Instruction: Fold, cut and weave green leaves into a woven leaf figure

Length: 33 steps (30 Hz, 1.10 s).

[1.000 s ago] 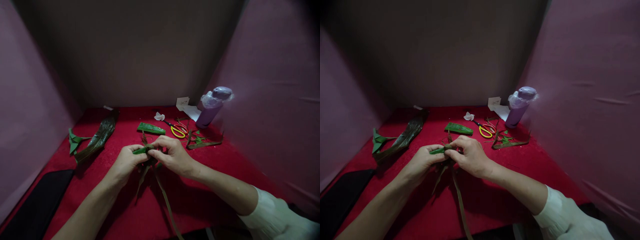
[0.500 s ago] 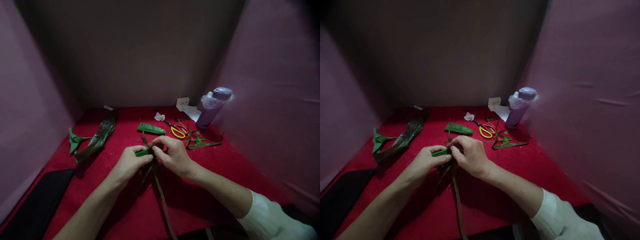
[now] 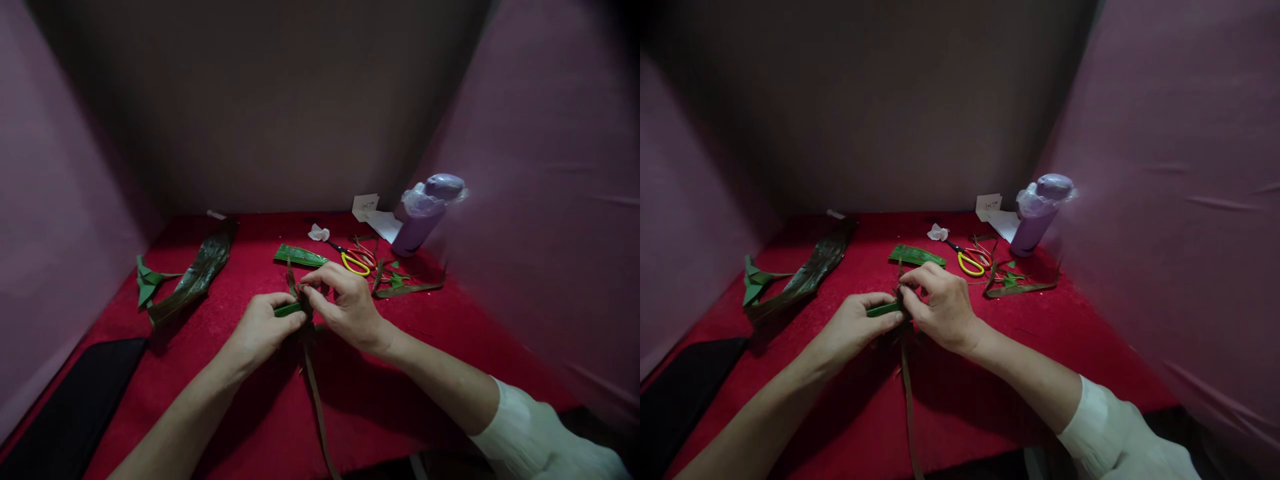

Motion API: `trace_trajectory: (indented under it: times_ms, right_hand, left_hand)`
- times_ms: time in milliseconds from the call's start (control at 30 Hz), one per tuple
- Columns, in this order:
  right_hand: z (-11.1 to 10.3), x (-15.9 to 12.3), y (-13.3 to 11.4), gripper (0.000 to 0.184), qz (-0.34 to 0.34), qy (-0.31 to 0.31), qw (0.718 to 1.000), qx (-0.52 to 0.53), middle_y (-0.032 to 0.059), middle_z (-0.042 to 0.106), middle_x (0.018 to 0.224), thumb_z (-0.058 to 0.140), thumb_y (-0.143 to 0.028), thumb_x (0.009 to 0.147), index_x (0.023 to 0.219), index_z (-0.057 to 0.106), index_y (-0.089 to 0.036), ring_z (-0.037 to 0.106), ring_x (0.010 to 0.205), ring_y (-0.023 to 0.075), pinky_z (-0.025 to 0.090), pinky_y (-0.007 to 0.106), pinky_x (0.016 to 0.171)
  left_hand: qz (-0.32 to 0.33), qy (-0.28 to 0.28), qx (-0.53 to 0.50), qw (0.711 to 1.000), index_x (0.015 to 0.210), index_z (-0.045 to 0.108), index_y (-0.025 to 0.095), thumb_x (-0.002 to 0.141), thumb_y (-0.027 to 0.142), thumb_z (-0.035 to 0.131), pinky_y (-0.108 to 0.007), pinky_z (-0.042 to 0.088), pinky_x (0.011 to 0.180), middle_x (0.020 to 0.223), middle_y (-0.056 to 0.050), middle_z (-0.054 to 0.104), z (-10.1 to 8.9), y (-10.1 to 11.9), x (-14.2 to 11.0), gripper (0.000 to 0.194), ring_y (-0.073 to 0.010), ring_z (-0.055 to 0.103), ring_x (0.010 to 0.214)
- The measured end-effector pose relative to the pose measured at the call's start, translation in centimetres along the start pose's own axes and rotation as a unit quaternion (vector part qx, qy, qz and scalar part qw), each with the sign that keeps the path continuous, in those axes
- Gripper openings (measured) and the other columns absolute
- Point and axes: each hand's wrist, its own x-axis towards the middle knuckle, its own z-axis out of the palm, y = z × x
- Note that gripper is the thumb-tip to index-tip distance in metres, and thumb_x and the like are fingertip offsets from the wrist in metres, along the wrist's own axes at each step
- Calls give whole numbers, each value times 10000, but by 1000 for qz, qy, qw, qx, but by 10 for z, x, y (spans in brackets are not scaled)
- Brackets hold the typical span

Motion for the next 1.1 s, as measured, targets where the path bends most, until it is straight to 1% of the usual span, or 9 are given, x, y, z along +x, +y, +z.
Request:
trace_trajectory:
  times_ms: [200, 333, 433, 567, 700, 833, 933, 1000, 1100]
  right_hand:
    - [-1, 2, 0, 175, 21, -10, 999, 40, -1, 587, 754, 518, -79, 759, 847, 625, -186, 535, 698, 118, 417, 240, 663]
    - [-2, 3, 0, 112, 29, -18, 999, 29, -2, 567, 738, 547, -130, 775, 825, 629, -188, 503, 649, 111, 401, 238, 618]
    - [-1, 3, 0, 76, 26, -20, 999, 21, 4, 576, 762, 561, -181, 799, 829, 630, -194, 503, 644, 111, 402, 244, 617]
    - [-2, 2, -1, 84, 10, -21, 1000, 15, 13, 590, 799, 568, -203, 812, 838, 647, -199, 531, 673, 114, 411, 250, 640]
    - [-3, 2, 1, 94, 4, -31, 999, 14, 9, 593, 754, 563, -192, 819, 804, 655, -197, 534, 676, 117, 410, 248, 635]
    - [-4, 2, 2, 107, 15, -6, 1000, 14, 6, 599, 715, 556, -159, 813, 751, 637, -189, 522, 653, 117, 400, 246, 615]
    - [-4, 2, 2, 124, 22, 6, 1000, 10, 6, 605, 709, 547, -132, 807, 730, 624, -190, 516, 646, 118, 396, 246, 605]
    - [-5, 2, 3, 110, 9, -4, 1000, 17, 9, 602, 715, 550, -147, 816, 750, 627, -188, 512, 643, 118, 401, 249, 607]
    - [-6, 1, 4, 98, -30, -33, 998, 41, 21, 596, 748, 543, -190, 846, 812, 634, -184, 521, 672, 122, 418, 254, 635]
  left_hand:
    - [9, -3, 36, 999, 778, 658, 118, 664, 250, 654, -224, 360, 521, 637, 10, 592, -1, -5, 2, 174, -113, 501, 562]
    - [27, -5, 74, 997, 790, 658, 121, 688, 255, 617, -233, 366, 539, 657, 2, 600, -1, -8, 3, 173, -125, 506, 588]
    - [31, -13, 84, 996, 782, 658, 127, 697, 245, 596, -241, 380, 552, 667, -3, 613, -1, -10, 2, 158, -132, 514, 591]
    - [63, -19, 128, 990, 777, 673, 140, 706, 224, 568, -245, 390, 563, 674, -7, 630, -3, -13, 1, 152, -153, 540, 628]
    - [79, -13, 160, 984, 759, 681, 142, 707, 206, 549, -248, 400, 572, 683, -10, 650, -3, -12, 1, 155, -160, 555, 635]
    - [83, -12, 173, 981, 794, 694, 149, 706, 205, 548, -252, 417, 589, 711, -14, 679, -2, -8, -1, 179, -169, 577, 658]
    - [88, -2, 196, 977, 783, 698, 151, 708, 209, 547, -257, 426, 596, 715, -17, 689, -1, -7, -1, 178, -173, 585, 657]
    - [92, 1, 200, 975, 788, 702, 153, 706, 202, 541, -260, 433, 599, 723, -18, 694, -1, -8, 0, 186, -175, 593, 658]
    - [100, -6, 181, 978, 827, 711, 161, 698, 186, 532, -261, 450, 625, 738, -17, 702, -2, -8, 1, 222, -187, 615, 699]
